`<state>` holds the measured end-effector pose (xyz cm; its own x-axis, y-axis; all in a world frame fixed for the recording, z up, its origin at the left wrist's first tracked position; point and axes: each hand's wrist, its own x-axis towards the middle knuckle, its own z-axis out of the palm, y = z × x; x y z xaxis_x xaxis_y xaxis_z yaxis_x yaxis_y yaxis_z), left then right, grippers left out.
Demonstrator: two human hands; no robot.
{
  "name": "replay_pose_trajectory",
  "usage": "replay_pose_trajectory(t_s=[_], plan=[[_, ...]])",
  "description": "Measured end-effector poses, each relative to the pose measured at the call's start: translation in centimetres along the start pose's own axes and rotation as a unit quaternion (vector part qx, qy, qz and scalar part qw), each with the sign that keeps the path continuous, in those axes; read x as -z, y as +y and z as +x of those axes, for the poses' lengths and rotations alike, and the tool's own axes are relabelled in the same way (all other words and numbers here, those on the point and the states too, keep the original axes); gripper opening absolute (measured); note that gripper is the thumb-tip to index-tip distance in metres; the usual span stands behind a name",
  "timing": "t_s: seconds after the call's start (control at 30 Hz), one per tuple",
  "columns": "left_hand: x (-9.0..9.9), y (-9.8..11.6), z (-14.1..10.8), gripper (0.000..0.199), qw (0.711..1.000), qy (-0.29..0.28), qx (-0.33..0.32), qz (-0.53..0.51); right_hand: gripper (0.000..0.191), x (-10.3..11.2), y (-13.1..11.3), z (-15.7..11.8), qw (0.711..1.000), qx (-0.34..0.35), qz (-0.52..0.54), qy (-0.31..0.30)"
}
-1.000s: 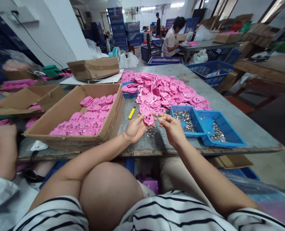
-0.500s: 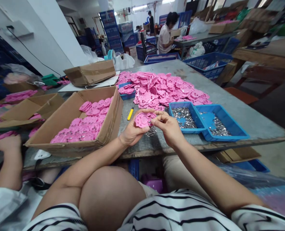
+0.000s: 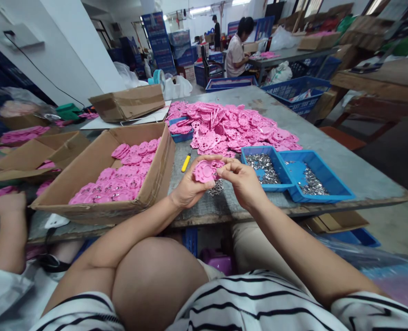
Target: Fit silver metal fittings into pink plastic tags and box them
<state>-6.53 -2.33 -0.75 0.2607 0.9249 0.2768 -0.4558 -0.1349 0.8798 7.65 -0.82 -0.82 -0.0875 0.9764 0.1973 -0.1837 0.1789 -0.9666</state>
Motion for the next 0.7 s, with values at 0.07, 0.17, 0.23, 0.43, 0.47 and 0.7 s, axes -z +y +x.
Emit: replay_pose_trajectory(t_s=[0.07, 0.17, 0.23, 0.43, 0.47, 0.7], plan=[[0.1, -0.1, 0.0, 0.052, 1.000, -0.009, -0.007, -0.002, 0.022, -0.1, -0.1, 0.0, 1.000, -0.001, -0.002, 0.002], [0.2, -0.3, 0.0, 0.051, 1.000, -0.016, -0.016, -0.007, 0.022, -0.2, -0.4, -0.1, 1.000, -0.008, -0.006, 0.008], [0.4, -0.4, 0.1, 0.053, 1.000, -0.016, -0.020, -0.009, 0.023, -0.2, -0.5, -0.2, 1.000, -0.015, -0.007, 0.010], [0.4, -0.6, 0.1, 0.051, 0.999, -0.015, -0.037, -0.005, 0.023, -0.4, -0.1, -0.5, 0.999, 0.015, -0.036, 0.016], [0.3, -0.6, 0.0, 0.051, 0.999, -0.014, -0.040, -0.005, 0.023, -0.4, 0.1, -0.6, 0.998, 0.025, -0.046, 0.020], [-0.1, -0.6, 0.0, 0.052, 0.999, 0.012, -0.029, -0.009, 0.021, -0.7, 1.5, -0.5, 0.994, 0.075, -0.060, 0.055]])
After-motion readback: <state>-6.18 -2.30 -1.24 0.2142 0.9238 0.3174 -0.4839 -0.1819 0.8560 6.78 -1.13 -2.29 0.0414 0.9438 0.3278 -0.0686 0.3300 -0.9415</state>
